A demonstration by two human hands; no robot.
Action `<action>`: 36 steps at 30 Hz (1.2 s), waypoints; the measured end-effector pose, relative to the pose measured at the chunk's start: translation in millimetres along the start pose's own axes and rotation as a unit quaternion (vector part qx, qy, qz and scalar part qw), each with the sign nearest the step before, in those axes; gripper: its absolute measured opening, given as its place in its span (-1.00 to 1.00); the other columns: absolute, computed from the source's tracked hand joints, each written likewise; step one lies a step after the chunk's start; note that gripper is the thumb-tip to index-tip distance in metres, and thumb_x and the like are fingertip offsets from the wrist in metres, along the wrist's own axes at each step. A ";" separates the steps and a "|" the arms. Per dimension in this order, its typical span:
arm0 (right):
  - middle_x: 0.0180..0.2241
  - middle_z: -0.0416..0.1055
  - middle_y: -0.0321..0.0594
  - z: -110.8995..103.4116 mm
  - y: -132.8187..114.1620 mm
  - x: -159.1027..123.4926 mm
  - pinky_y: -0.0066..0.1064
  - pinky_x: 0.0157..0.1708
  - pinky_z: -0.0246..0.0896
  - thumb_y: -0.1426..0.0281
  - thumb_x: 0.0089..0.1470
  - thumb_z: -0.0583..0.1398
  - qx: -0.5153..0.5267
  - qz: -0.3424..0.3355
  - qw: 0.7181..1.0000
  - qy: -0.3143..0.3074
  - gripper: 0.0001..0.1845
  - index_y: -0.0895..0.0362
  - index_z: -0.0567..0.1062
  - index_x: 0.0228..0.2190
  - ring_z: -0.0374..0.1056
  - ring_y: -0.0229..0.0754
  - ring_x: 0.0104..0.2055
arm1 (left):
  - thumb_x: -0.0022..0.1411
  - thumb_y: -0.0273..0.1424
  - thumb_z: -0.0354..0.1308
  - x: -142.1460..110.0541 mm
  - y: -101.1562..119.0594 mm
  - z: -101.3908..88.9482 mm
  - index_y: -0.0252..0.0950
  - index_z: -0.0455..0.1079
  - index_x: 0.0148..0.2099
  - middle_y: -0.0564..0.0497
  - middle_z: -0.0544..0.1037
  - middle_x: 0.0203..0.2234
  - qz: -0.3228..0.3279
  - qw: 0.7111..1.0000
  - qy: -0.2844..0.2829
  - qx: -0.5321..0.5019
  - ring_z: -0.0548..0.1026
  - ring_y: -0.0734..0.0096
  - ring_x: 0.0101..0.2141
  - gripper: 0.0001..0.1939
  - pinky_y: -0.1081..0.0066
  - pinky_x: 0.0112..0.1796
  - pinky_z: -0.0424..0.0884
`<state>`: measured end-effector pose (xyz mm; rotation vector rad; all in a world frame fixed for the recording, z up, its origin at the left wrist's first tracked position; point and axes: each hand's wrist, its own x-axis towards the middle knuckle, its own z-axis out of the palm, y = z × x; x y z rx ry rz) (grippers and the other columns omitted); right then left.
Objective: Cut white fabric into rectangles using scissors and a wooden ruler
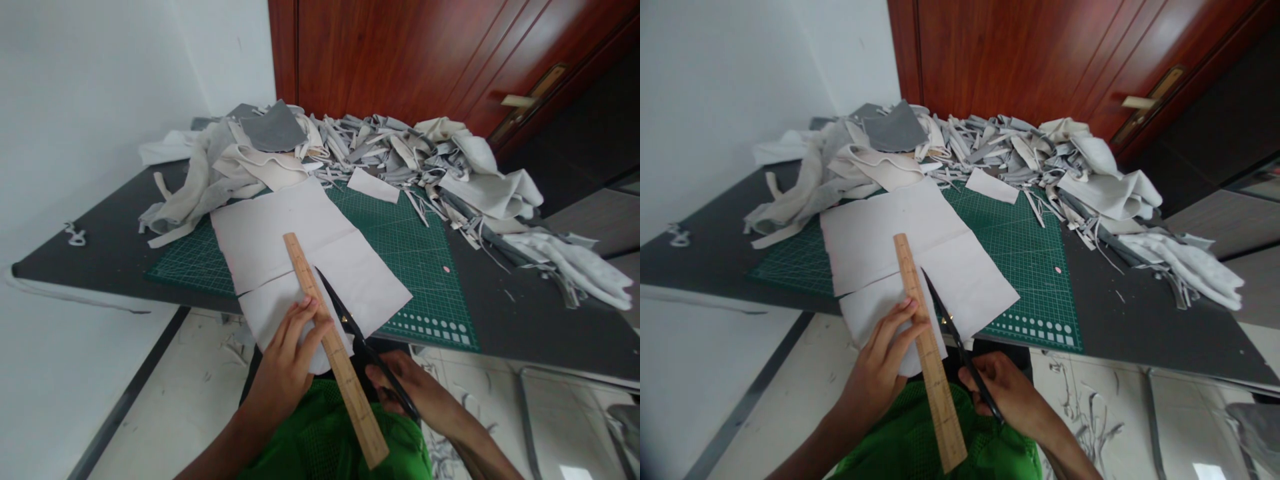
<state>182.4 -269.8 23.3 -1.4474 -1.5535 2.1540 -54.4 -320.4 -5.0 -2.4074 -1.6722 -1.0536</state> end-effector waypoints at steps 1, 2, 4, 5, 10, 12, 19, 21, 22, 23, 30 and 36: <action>-0.62 0.09 -0.46 0.2 -0.8 0.1 -0.53 -0.68 -0.29 -0.33 -0.04 0.25 0.000 0.000 1.000 -0.003 -0.25 0.09 0.22 -0.56 -0.06 -0.46 -0.64 | -0.02 -0.80 -0.06 0.2 0.0 0.1 -0.37 0.34 0.26 -0.29 0.32 0.30 0.000 1.000 0.001 0.000 0.24 -0.03 0.37 -0.23 -0.06 0.30 0.36; -0.62 0.09 -0.46 0.4 -2.1 0.4 -0.53 -0.68 -0.28 -0.31 -0.03 0.26 0.001 -0.002 1.000 -0.007 -0.26 0.09 0.22 -0.55 -0.06 -0.46 -0.65 | -0.02 -0.80 -0.06 0.3 0.0 0.2 -0.37 0.34 0.26 -0.29 0.32 0.30 -0.001 1.000 0.002 -0.001 0.24 -0.03 0.37 -0.23 -0.06 0.30 0.36; -0.62 0.07 -0.47 1.1 -6.1 1.7 -0.53 -0.68 -0.28 -0.28 -0.02 0.27 0.008 -0.007 1.000 -0.015 -0.28 0.08 0.20 -0.56 -0.05 -0.46 -0.65 | -0.03 -0.79 -0.06 0.2 0.1 0.4 -0.37 0.34 0.26 -0.29 0.32 0.30 -0.001 1.000 0.001 -0.002 0.25 -0.03 0.37 -0.23 -0.07 0.30 0.36; -0.61 0.06 -0.48 1.6 -8.6 2.5 -0.54 -0.68 -0.27 -0.28 -0.02 0.28 0.011 -0.010 1.000 -0.016 -0.28 0.08 0.19 -0.56 -0.06 -0.46 -0.65 | -0.03 -0.79 -0.06 0.0 0.2 0.5 -0.37 0.34 0.26 -0.29 0.33 0.30 -0.002 1.000 0.001 -0.003 0.26 -0.03 0.37 -0.23 -0.07 0.30 0.36; -0.69 0.07 -0.50 3.8 -22.7 6.0 -0.54 -0.73 -0.29 -0.35 -0.05 0.22 -0.005 0.001 1.000 -0.012 -0.26 0.08 0.26 -0.55 -0.08 -0.45 -0.69 | 0.01 -0.78 -0.06 -1.3 0.0 1.0 -0.36 0.32 0.27 -0.30 0.32 0.30 -0.002 1.000 0.001 -0.003 0.25 -0.04 0.37 -0.24 -0.10 0.29 0.36; -0.70 0.09 -0.49 4.4 -27.0 7.1 -0.54 -0.73 -0.28 -0.36 -0.06 0.22 -0.011 0.009 1.000 -0.005 -0.26 0.09 0.28 -0.54 -0.06 -0.45 -0.70 | 0.02 -0.78 -0.06 -1.6 -0.1 1.2 -0.38 0.32 0.26 -0.32 0.32 0.29 0.002 1.000 0.004 -0.001 0.25 -0.05 0.36 -0.27 -0.09 0.30 0.35; -0.71 0.10 -0.50 0.4 -30.3 12.8 -0.54 -0.72 -0.23 -0.34 0.01 0.18 -0.046 -0.003 0.999 0.003 -0.28 0.08 0.28 -0.52 -0.06 -0.43 -0.70 | -0.02 -0.79 -0.07 -1.0 -1.3 2.2 -0.38 0.31 0.26 -0.30 0.32 0.26 0.008 1.000 0.007 0.006 0.25 -0.03 0.36 -0.24 -0.07 0.30 0.35; -0.71 0.12 -0.48 -0.9 -29.8 14.8 -0.54 -0.70 -0.23 -0.34 0.02 0.19 -0.051 -0.012 0.999 0.004 -0.27 0.09 0.27 -0.54 -0.05 -0.44 -0.70 | -0.03 -0.80 -0.07 -1.0 -1.5 1.8 -0.39 0.31 0.25 -0.31 0.32 0.27 0.009 1.000 0.005 0.007 0.24 -0.03 0.37 -0.24 -0.07 0.30 0.35; -0.70 0.13 -0.47 -1.4 -29.6 15.8 -0.54 -0.69 -0.23 -0.34 0.02 0.19 -0.053 -0.015 0.998 0.002 -0.27 0.09 0.27 -0.55 -0.04 -0.44 -0.69 | -0.03 -0.80 -0.07 -1.2 -1.6 1.6 -0.39 0.31 0.25 -0.32 0.32 0.27 0.009 1.000 0.005 0.006 0.24 -0.04 0.37 -0.24 -0.07 0.30 0.35; -0.70 0.13 -0.47 -1.7 -29.3 16.6 -0.53 -0.69 -0.24 -0.34 0.02 0.20 -0.055 -0.017 0.998 0.001 -0.26 0.10 0.27 -0.55 -0.02 -0.44 -0.69 | -0.03 -0.79 -0.07 -1.3 -1.6 1.3 -0.40 0.31 0.25 -0.32 0.31 0.27 0.010 1.000 0.005 0.004 0.23 -0.04 0.37 -0.24 -0.07 0.30 0.34; -0.71 0.15 -0.44 1.5 -30.0 18.7 -0.53 -0.69 -0.22 -0.35 0.00 0.20 -0.055 -0.016 0.998 0.011 -0.25 0.10 0.30 -0.57 0.01 -0.42 -0.68 | -0.01 -0.81 -0.07 -1.1 -1.0 2.8 -0.39 0.31 0.25 -0.32 0.31 0.28 0.011 1.000 0.013 -0.003 0.21 -0.03 0.38 -0.25 -0.07 0.31 0.34; -0.70 0.13 -0.45 5.0 -31.6 17.5 -0.52 -0.70 -0.17 -0.40 -0.04 0.18 -0.060 -0.016 0.998 0.022 -0.22 0.09 0.28 -0.57 0.00 -0.41 -0.68 | -0.04 -0.79 -0.07 -1.5 -0.9 3.1 -0.39 0.34 0.23 -0.30 0.31 0.29 0.005 1.000 0.006 -0.001 0.22 -0.01 0.38 -0.25 -0.05 0.33 0.32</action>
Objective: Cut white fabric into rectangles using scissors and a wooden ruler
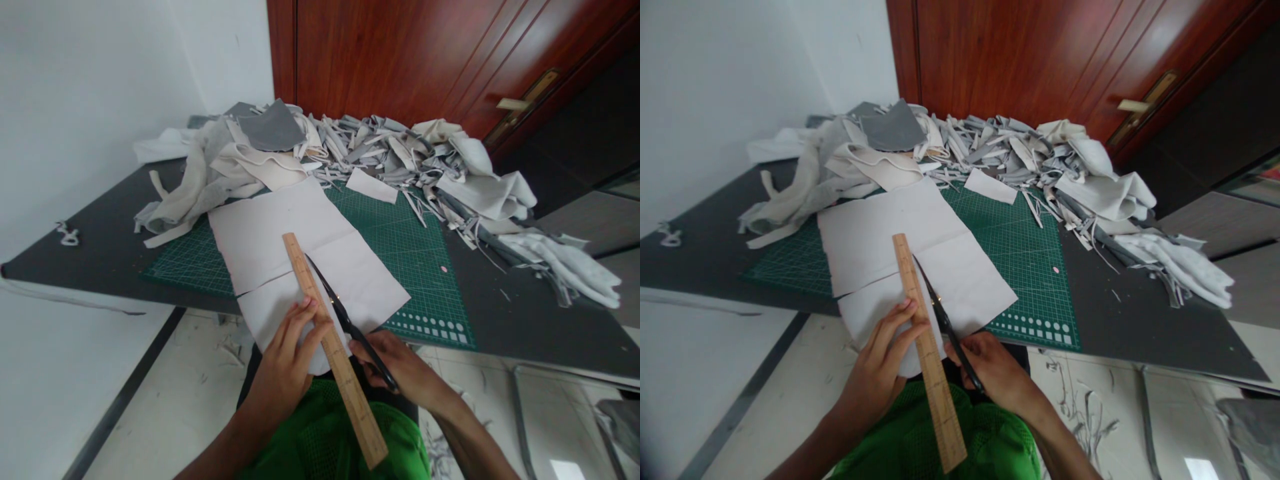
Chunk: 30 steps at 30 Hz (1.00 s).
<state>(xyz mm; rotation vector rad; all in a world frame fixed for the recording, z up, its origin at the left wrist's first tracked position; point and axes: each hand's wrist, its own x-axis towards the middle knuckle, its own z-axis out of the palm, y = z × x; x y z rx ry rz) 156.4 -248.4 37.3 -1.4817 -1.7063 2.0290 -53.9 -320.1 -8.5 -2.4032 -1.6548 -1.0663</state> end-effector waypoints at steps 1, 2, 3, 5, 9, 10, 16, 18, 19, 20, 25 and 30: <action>-0.70 0.13 -0.45 0.0 0.0 -0.1 -0.51 -0.70 -0.16 -0.40 -0.05 0.18 0.000 -0.002 1.000 0.000 -0.22 0.09 0.28 -0.57 0.01 -0.41 -0.67 | -0.04 -0.79 -0.07 0.0 0.0 -0.4 -0.38 0.34 0.23 -0.29 0.32 0.28 -0.001 1.000 -0.001 0.002 0.22 0.00 0.38 -0.24 -0.05 0.33 0.31; -0.70 0.13 -0.45 -0.1 0.1 -0.2 -0.51 -0.70 -0.16 -0.40 -0.05 0.18 -0.002 -0.003 1.000 0.000 -0.22 0.09 0.28 -0.58 0.01 -0.41 -0.67 | -0.03 -0.79 -0.07 0.1 0.0 -0.8 -0.37 0.34 0.24 -0.28 0.32 0.28 -0.002 1.000 -0.002 0.004 0.22 0.01 0.38 -0.24 -0.05 0.33 0.31; -0.70 0.13 -0.45 -0.3 0.3 -0.2 -0.51 -0.69 -0.15 -0.40 -0.05 0.18 -0.005 -0.003 1.000 0.001 -0.22 0.08 0.27 -0.58 0.02 -0.40 -0.67 | -0.02 -0.79 -0.07 0.3 -0.1 -1.2 -0.37 0.33 0.24 -0.28 0.32 0.28 0.000 1.000 -0.001 0.006 0.22 0.02 0.38 -0.25 -0.05 0.33 0.32; -0.70 0.12 -0.45 -0.8 1.1 0.1 -0.51 -0.69 -0.14 -0.41 -0.05 0.18 -0.013 -0.001 1.000 0.007 -0.22 0.08 0.27 -0.58 0.02 -0.40 -0.67 | -0.02 -0.79 -0.07 0.6 -0.1 -1.8 -0.37 0.33 0.24 -0.30 0.32 0.27 0.005 1.000 -0.001 0.010 0.22 0.00 0.38 -0.25 -0.06 0.32 0.33; -0.69 0.13 -0.43 -1.3 3.8 1.2 -0.51 -0.69 -0.14 -0.40 -0.01 0.16 -0.025 -0.004 1.000 0.013 -0.22 0.09 0.28 -0.59 0.03 -0.39 -0.66 | -0.04 -0.80 -0.08 0.6 -0.1 -1.9 -0.39 0.32 0.25 -0.32 0.31 0.28 0.007 1.000 -0.005 0.014 0.22 -0.03 0.38 -0.23 -0.06 0.32 0.32; -0.69 0.13 -0.43 -1.3 4.5 1.4 -0.51 -0.69 -0.14 -0.40 -0.01 0.16 -0.024 -0.006 1.000 0.013 -0.22 0.09 0.29 -0.59 0.04 -0.39 -0.66 | -0.03 -0.80 -0.08 0.5 -0.1 -1.8 -0.39 0.31 0.25 -0.32 0.30 0.28 0.005 1.000 -0.007 0.014 0.22 -0.04 0.38 -0.23 -0.07 0.32 0.32; -0.69 0.15 -0.41 -1.9 3.9 2.1 -0.51 -0.69 -0.14 -0.40 -0.03 0.16 -0.026 -0.004 1.000 0.014 -0.21 0.09 0.29 -0.60 0.04 -0.39 -0.66 | 0.01 -0.79 -0.06 0.3 -0.3 -1.6 -0.36 0.28 0.27 -0.30 0.30 0.29 0.004 1.000 -0.009 0.016 0.24 -0.04 0.37 -0.25 -0.07 0.31 0.35; -0.69 0.18 -0.40 -2.0 2.9 2.7 -0.51 -0.69 -0.14 -0.40 -0.03 0.16 -0.030 -0.002 0.999 0.015 -0.21 0.09 0.29 -0.60 0.06 -0.38 -0.66 | 0.02 -0.78 -0.06 0.6 -0.3 -2.0 -0.36 0.28 0.28 -0.30 0.31 0.28 0.006 1.000 -0.011 0.017 0.24 -0.04 0.37 -0.25 -0.08 0.31 0.34; -0.69 0.19 -0.39 -2.0 2.7 3.1 -0.51 -0.69 -0.13 -0.40 -0.03 0.17 -0.028 -0.002 1.000 0.013 -0.21 0.09 0.30 -0.61 0.07 -0.38 -0.66 | 0.01 -0.78 -0.06 0.7 -0.2 -2.2 -0.36 0.28 0.28 -0.30 0.31 0.28 0.007 1.000 -0.012 0.016 0.24 -0.04 0.36 -0.25 -0.08 0.31 0.34; -0.69 0.19 -0.39 -2.0 2.8 3.5 -0.51 -0.69 -0.14 -0.40 -0.04 0.17 -0.024 -0.001 1.000 0.011 -0.21 0.09 0.29 -0.61 0.06 -0.39 -0.66 | 0.01 -0.78 -0.06 0.7 -0.2 -2.4 -0.36 0.29 0.27 -0.30 0.31 0.28 0.006 1.000 -0.014 0.016 0.24 -0.04 0.36 -0.25 -0.08 0.31 0.33; -0.69 0.15 -0.41 -4.0 11.3 3.5 -0.50 -0.68 -0.21 -0.38 -0.09 0.24 -0.006 -0.004 1.000 0.007 -0.22 0.11 0.30 -0.61 0.02 -0.41 -0.67 | -0.04 -0.78 -0.04 -0.6 -0.7 -0.5 -0.36 0.33 0.25 -0.28 0.32 0.28 0.001 0.999 -0.024 0.029 0.24 -0.02 0.37 -0.23 -0.05 0.32 0.32; -0.67 0.12 -0.44 -11.0 29.7 -8.0 -0.51 -0.67 -0.25 -0.34 -0.07 0.28 0.023 -0.005 0.999 -0.025 -0.25 0.09 0.27 -0.56 -0.01 -0.42 -0.66 | -0.09 -0.75 -0.02 0.6 0.9 2.1 -0.33 0.38 0.25 -0.24 0.31 0.32 -0.018 0.998 -0.038 0.040 0.25 -0.01 0.36 -0.20 -0.03 0.32 0.31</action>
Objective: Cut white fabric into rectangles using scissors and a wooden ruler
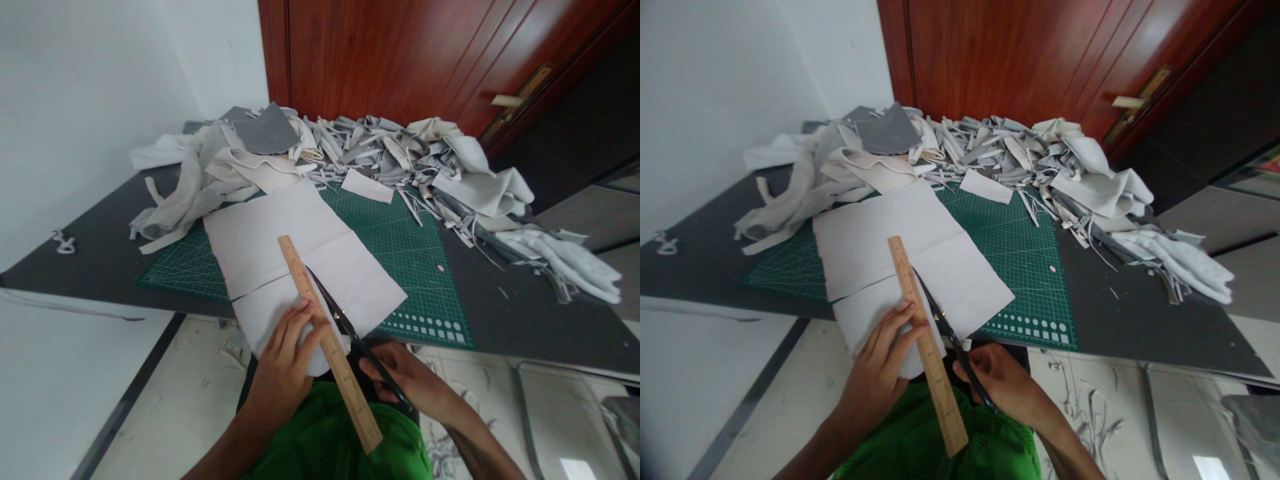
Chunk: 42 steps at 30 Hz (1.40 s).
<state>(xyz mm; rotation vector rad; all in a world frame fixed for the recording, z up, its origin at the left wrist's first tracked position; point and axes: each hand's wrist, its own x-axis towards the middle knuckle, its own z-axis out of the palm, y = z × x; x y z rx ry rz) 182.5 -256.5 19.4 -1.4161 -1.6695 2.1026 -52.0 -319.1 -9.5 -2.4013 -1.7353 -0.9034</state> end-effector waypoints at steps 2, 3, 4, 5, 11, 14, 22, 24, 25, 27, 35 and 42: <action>-0.65 0.09 -0.47 -3.7 6.3 -10.0 -0.51 -0.67 -0.27 -0.32 -0.07 0.30 0.031 0.005 0.999 -0.019 -0.25 0.08 0.24 -0.55 -0.05 -0.44 -0.66 | -0.11 -0.74 0.00 2.2 2.0 -0.9 -0.31 0.37 0.28 -0.21 0.29 0.35 -0.009 1.000 -0.015 0.005 0.24 -0.01 0.36 -0.16 -0.01 0.33 0.29; -0.65 0.05 -0.49 -6.1 9.0 -16.1 -0.51 -0.67 -0.28 -0.32 -0.07 0.30 0.047 0.008 0.998 -0.030 -0.25 0.08 0.22 -0.54 -0.07 -0.45 -0.66 | -0.11 -0.73 0.01 3.5 3.3 -1.6 -0.29 0.36 0.31 -0.20 0.28 0.37 -0.011 1.000 -0.025 0.010 0.23 -0.01 0.36 -0.13 0.00 0.33 0.28; -0.64 0.03 -0.50 -9.0 11.4 -22.6 -0.51 -0.67 -0.28 -0.31 -0.06 0.30 0.062 0.009 0.997 -0.040 -0.25 0.08 0.20 -0.54 -0.09 -0.46 -0.65 | -0.10 -0.72 0.03 5.1 4.8 -2.4 -0.28 0.34 0.34 -0.17 0.27 0.38 -0.011 0.999 -0.036 0.017 0.22 -0.02 0.37 -0.11 0.00 0.33 0.27; -0.63 0.01 -0.50 -12.5 13.7 -29.5 -0.51 -0.67 -0.29 -0.31 -0.04 0.29 0.076 0.009 0.996 -0.051 -0.26 0.08 0.20 -0.55 -0.10 -0.46 -0.65 | -0.09 -0.71 0.04 7.0 6.4 -3.0 -0.26 0.32 0.36 -0.15 0.27 0.40 -0.011 0.999 -0.048 0.024 0.21 -0.02 0.37 -0.10 0.00 0.33 0.26; -0.60 0.14 -0.44 -48.0 20.8 -58.7 -0.47 -0.63 -0.31 -0.20 0.06 0.31 0.133 -0.048 0.990 -0.012 -0.37 0.10 0.30 -0.41 -0.10 -0.42 -0.63 | 0.02 -0.68 0.11 33.2 23.9 0.1 -0.26 0.40 0.26 -0.13 0.40 0.30 -0.004 0.998 -0.064 0.025 0.21 -0.08 0.36 -0.28 -0.04 0.26 0.30; -0.64 0.15 -0.40 -69.8 7.2 -54.7 -0.42 -0.61 -0.27 -0.21 0.10 0.24 0.145 -0.116 0.982 0.041 -0.38 0.10 0.32 -0.47 -0.06 -0.37 -0.63 | 0.10 -0.69 0.10 61.2 38.4 8.7 -0.28 0.42 0.19 -0.15 0.48 0.18 -0.004 0.999 -0.049 -0.003 0.28 -0.06 0.29 -0.41 0.00 0.22 0.37; -0.69 -0.07 -0.42 -140.3 -68.6 2.4 -0.31 -0.55 0.01 -0.28 0.04 0.09 0.137 -0.214 0.955 0.153 -0.39 -0.01 0.15 -0.52 -0.09 -0.23 -0.62 | 0.31 -0.65 0.06 161.7 82.2 54.4 -0.36 0.39 0.02 -0.17 0.48 -0.05 0.012 0.998 -0.025 -0.048 0.37 0.07 0.08 -0.72 0.14 0.17 0.41; -0.67 -0.04 -0.40 -168.6 -76.7 22.4 -0.31 -0.56 -0.01 -0.31 0.06 0.04 0.100 -0.245 0.947 0.183 -0.38 -0.01 0.18 -0.50 -0.07 -0.23 -0.61 | 0.33 -0.65 0.05 193.5 89.9 71.5 -0.39 0.40 0.00 -0.18 0.47 -0.07 0.009 0.999 -0.039 -0.027 0.38 0.06 0.05 -0.76 0.14 0.15 0.41; -0.66 -0.02 -0.39 -183.8 -78.2 32.2 -0.32 -0.58 -0.03 -0.32 0.05 0.06 0.077 -0.258 0.943 0.195 -0.37 -0.01 0.21 -0.48 -0.05 -0.23 -0.62 | 0.32 -0.66 0.04 209.9 92.7 79.9 -0.41 0.40 0.00 -0.20 0.46 -0.07 0.002 0.999 -0.041 -0.015 0.38 0.05 0.06 -0.75 0.14 0.14 0.41; -0.66 0.06 -0.37 -213.4 -77.3 48.5 -0.32 -0.60 -0.07 -0.32 0.00 0.14 0.037 -0.290 0.926 0.238 -0.36 0.00 0.28 -0.48 -0.02 -0.23 -0.61 | 0.32 -0.68 0.01 239.5 96.2 94.5 -0.45 0.40 0.00 -0.26 0.46 -0.04 -0.013 0.999 -0.050 0.009 0.37 0.02 0.10 -0.74 0.10 0.17 0.36; -0.67 0.15 -0.31 -260.6 -61.6 50.6 -0.29 -0.53 0.00 -0.31 0.04 0.21 -0.068 -0.362 0.871 0.326 -0.32 0.03 0.32 -0.60 0.03 -0.22 -0.57 | 0.43 -0.18 0.16 237.8 114.2 101.2 -0.40 0.38 0.04 -0.27 0.42 -0.05 -0.003 0.987 -0.159 -0.024 0.34 -0.07 0.08 -0.64 0.00 0.09 0.37; -0.70 0.15 -0.36 -247.0 -57.1 59.5 -0.31 -0.51 -0.04 -0.31 0.07 0.15 -0.037 -0.353 0.896 0.266 -0.34 0.04 0.35 -0.52 0.02 -0.25 -0.60 | 0.49 -0.28 0.09 219.9 91.9 81.3 -0.35 0.34 0.19 -0.20 0.41 0.01 0.095 0.978 -0.182 -0.043 0.31 0.01 0.11 -0.66 0.06 0.15 0.31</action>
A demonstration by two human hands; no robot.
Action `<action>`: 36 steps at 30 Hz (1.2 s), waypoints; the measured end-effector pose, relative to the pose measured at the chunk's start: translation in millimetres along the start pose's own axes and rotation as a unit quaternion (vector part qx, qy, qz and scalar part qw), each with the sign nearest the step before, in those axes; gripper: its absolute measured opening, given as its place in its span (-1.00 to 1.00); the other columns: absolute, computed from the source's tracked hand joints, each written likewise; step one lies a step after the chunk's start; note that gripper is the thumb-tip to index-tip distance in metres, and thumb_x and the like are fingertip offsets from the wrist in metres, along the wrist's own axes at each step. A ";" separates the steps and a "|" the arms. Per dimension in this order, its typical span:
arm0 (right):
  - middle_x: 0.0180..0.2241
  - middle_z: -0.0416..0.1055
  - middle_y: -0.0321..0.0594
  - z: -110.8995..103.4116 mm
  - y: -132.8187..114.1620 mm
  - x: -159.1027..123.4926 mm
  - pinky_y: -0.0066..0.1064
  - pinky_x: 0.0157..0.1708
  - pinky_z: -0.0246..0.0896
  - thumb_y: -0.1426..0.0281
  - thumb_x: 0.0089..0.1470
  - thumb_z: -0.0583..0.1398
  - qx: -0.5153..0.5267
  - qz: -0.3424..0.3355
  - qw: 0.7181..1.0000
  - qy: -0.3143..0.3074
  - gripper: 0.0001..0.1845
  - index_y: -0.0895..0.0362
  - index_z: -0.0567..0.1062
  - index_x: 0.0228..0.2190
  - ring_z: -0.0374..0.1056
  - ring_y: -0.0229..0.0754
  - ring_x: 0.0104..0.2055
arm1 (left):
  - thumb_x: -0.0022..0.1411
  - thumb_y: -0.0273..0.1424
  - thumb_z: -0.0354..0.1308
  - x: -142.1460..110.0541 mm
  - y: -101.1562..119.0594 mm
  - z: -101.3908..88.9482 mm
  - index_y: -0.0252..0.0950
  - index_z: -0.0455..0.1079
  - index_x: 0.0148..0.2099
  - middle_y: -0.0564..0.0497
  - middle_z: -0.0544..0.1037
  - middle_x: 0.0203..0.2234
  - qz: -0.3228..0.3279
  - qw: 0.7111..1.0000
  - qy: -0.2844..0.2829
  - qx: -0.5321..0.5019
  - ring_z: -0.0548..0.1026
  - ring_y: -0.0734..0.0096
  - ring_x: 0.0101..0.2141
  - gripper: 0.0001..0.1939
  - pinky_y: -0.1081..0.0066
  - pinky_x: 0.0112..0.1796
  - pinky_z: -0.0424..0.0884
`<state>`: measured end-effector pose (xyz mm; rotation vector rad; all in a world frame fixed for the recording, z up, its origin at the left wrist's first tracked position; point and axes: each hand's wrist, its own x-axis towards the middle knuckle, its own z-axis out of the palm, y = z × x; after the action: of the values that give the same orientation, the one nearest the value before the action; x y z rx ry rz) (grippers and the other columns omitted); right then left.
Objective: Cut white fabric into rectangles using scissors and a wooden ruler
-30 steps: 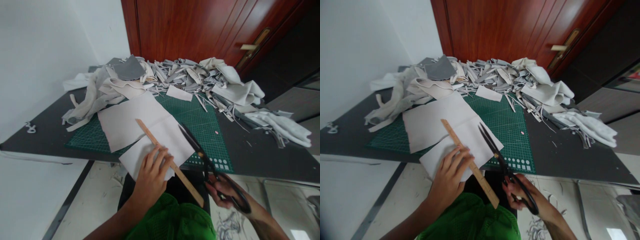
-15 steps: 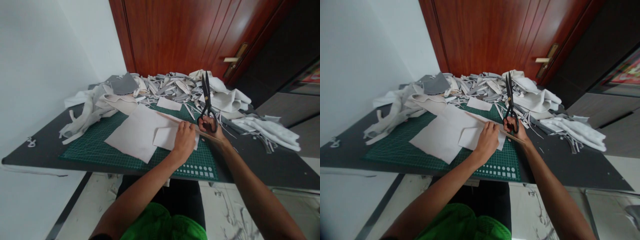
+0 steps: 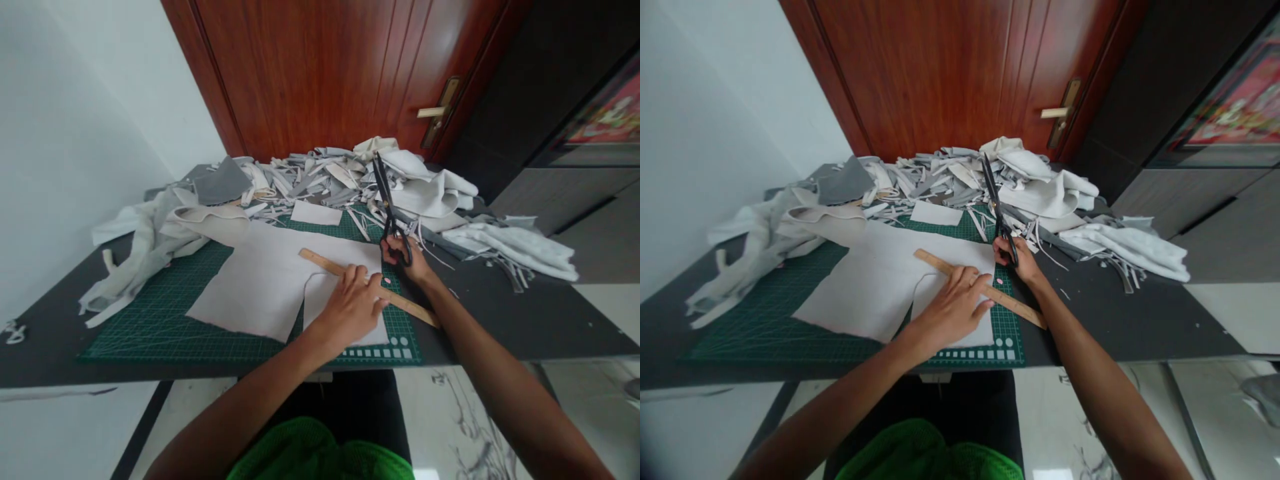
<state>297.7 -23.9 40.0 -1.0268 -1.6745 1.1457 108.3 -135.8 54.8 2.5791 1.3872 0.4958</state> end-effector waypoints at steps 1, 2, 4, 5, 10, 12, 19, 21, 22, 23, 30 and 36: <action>-0.70 0.16 -0.37 2.6 1.7 -0.1 -0.31 -0.52 -0.05 -0.31 0.07 0.15 0.008 0.005 1.000 -0.018 -0.34 0.05 0.35 -0.51 0.02 -0.26 -0.60 | 0.47 -0.37 0.10 0.3 -13.3 -2.2 -0.33 0.36 0.16 -0.19 0.41 0.03 0.022 0.999 -0.008 0.029 0.28 0.00 0.14 -0.72 0.04 0.18 0.27; -0.70 0.17 -0.37 4.7 3.1 -0.3 -0.32 -0.52 -0.05 -0.30 0.08 0.15 0.014 0.011 0.999 -0.035 -0.34 0.05 0.36 -0.50 0.02 -0.26 -0.60 | 0.45 -0.42 0.11 1.2 -28.0 -3.9 -0.31 0.38 0.13 -0.18 0.41 0.05 0.047 0.997 -0.016 0.054 0.26 0.00 0.17 -0.75 0.01 0.21 0.22; -0.70 0.18 -0.37 7.7 4.5 -0.7 -0.34 -0.52 -0.07 -0.27 0.08 0.17 0.018 0.026 0.997 -0.063 -0.36 0.07 0.37 -0.50 0.02 -0.27 -0.60 | 0.42 -0.38 0.20 3.7 -56.7 -6.8 -0.28 0.39 0.09 -0.15 0.42 0.05 0.072 0.994 -0.026 0.082 0.30 0.03 0.13 -0.77 0.03 0.20 0.20; -0.70 0.19 -0.37 8.4 4.5 -0.9 -0.34 -0.53 -0.08 -0.25 0.08 0.18 0.017 0.033 0.997 -0.073 -0.37 0.08 0.38 -0.50 0.02 -0.28 -0.60 | 0.42 -0.34 0.22 4.8 -68.5 -8.3 -0.29 0.39 0.05 -0.15 0.43 0.02 0.083 0.991 -0.029 0.098 0.32 0.05 0.10 -0.78 0.08 0.17 0.23; -0.71 0.23 -0.37 7.4 3.7 -0.5 -0.37 -0.55 -0.11 -0.25 0.00 0.25 0.017 0.051 0.995 -0.087 -0.36 0.11 0.41 -0.51 0.02 -0.31 -0.62 | 0.54 -0.36 0.00 2.3 -88.3 -24.6 -0.32 0.35 -0.03 -0.12 0.51 -0.14 0.114 0.976 -0.061 0.177 0.46 0.13 -0.08 -0.84 0.20 -0.02 0.30; -0.71 0.22 -0.38 6.2 6.3 0.0 -0.38 -0.56 -0.11 -0.26 -0.03 0.26 0.029 0.065 0.994 -0.085 -0.36 0.10 0.41 -0.51 0.03 -0.30 -0.62 | 0.57 -0.38 -0.10 -5.6 -89.9 -37.5 -0.32 0.33 -0.02 -0.11 0.53 -0.18 0.098 0.978 -0.070 0.172 0.49 0.17 -0.15 -0.80 0.23 -0.08 0.32; -0.68 0.21 -0.38 4.3 17.1 1.6 -0.39 -0.52 -0.05 -0.19 0.12 0.18 0.030 0.044 0.996 -0.069 -0.41 0.10 0.41 -0.47 0.04 -0.29 -0.58 | 0.53 -0.27 -0.17 -54.5 -153.9 -94.4 -0.29 0.32 0.07 -0.15 0.52 -0.07 -0.005 0.995 -0.045 0.092 0.49 0.12 -0.06 -0.69 0.21 -0.01 0.35; -0.69 0.20 -0.38 4.9 16.5 1.8 -0.38 -0.51 -0.07 -0.16 0.15 0.17 0.029 0.038 0.996 -0.072 -0.43 0.11 0.41 -0.46 0.01 -0.29 -0.59 | 0.51 -0.18 -0.18 -68.3 -182.1 -106.5 -0.29 0.33 0.04 -0.15 0.51 -0.09 -0.041 0.994 -0.044 0.095 0.46 0.11 -0.06 -0.64 0.20 0.00 0.34; -0.70 0.20 -0.38 5.3 15.7 1.7 -0.37 -0.51 -0.08 -0.16 0.15 0.17 0.028 0.039 0.996 -0.072 -0.43 0.11 0.41 -0.47 0.00 -0.29 -0.59 | 0.50 -0.16 -0.18 -74.6 -196.1 -111.0 -0.29 0.33 0.02 -0.15 0.50 -0.10 -0.058 0.993 -0.045 0.091 0.46 0.11 -0.07 -0.62 0.21 -0.01 0.34; -0.70 0.21 -0.38 5.6 14.7 1.6 -0.37 -0.51 -0.09 -0.16 0.15 0.17 0.026 0.040 0.996 -0.072 -0.43 0.10 0.41 -0.47 0.01 -0.29 -0.59 | 0.48 -0.14 -0.18 -80.4 -209.8 -114.5 -0.28 0.34 -0.01 -0.14 0.50 -0.14 -0.070 0.993 -0.048 0.081 0.45 0.13 -0.11 -0.61 0.23 -0.03 0.34; -0.71 0.20 -0.39 8.5 3.2 -1.6 -0.38 -0.55 -0.07 -0.24 0.06 0.21 0.006 0.045 0.996 -0.073 -0.37 0.10 0.41 -0.51 0.02 -0.30 -0.61 | 0.42 -0.14 -0.12 -106.2 -253.1 -118.5 -0.33 0.37 0.02 -0.20 0.51 -0.07 -0.095 0.992 -0.004 0.082 0.40 0.06 -0.01 -0.58 0.12 0.12 0.28; -0.72 0.24 -0.36 10.6 1.6 -2.5 -0.38 -0.57 -0.06 -0.28 -0.02 0.26 -0.003 0.042 0.998 -0.053 -0.33 0.10 0.41 -0.54 0.05 -0.31 -0.63 | 0.48 -0.18 0.01 -129.9 -165.6 -86.6 -0.21 0.26 0.36 -0.17 0.32 0.33 0.069 0.995 -0.043 0.061 0.19 0.03 0.35 -0.51 0.00 0.34 0.09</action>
<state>288.8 -28.7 35.6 -1.0656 -1.7315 1.2692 -118.7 -153.1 58.1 2.7713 1.2546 0.3238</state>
